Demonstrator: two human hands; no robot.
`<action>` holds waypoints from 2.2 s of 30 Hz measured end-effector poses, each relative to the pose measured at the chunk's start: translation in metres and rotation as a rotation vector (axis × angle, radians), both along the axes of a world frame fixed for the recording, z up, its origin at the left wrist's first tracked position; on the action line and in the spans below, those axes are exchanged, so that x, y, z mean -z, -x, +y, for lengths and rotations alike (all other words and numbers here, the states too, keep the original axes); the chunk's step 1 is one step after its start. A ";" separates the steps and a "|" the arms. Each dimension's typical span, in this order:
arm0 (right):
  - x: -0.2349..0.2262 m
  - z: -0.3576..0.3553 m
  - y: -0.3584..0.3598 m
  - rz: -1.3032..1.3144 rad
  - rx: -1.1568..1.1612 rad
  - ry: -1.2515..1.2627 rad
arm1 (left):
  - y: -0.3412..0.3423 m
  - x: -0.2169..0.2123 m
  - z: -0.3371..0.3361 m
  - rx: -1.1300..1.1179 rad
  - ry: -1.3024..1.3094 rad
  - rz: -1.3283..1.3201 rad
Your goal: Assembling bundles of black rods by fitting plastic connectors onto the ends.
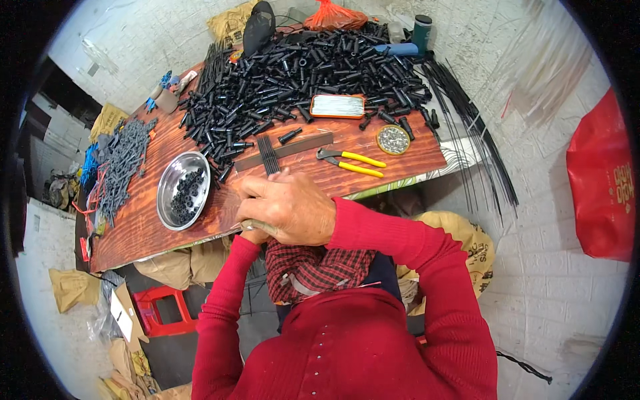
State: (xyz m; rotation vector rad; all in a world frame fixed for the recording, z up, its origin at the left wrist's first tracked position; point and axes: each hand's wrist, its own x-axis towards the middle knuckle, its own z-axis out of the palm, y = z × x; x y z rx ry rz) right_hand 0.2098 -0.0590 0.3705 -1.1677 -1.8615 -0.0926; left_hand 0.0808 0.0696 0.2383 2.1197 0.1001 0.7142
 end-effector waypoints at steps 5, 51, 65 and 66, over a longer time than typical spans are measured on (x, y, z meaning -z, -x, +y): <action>-0.001 0.005 0.001 -0.017 -0.001 0.010 | -0.007 -0.003 0.001 -0.107 -0.091 -0.011; 0.005 0.016 -0.058 0.056 0.012 0.202 | 0.005 0.024 0.024 -0.174 -0.571 0.279; 0.121 0.132 -0.119 -0.216 0.335 0.529 | 0.001 0.022 0.025 -0.189 -0.537 0.316; 0.126 0.137 -0.121 -0.220 0.360 0.547 | 0.002 0.020 0.025 -0.191 -0.524 0.336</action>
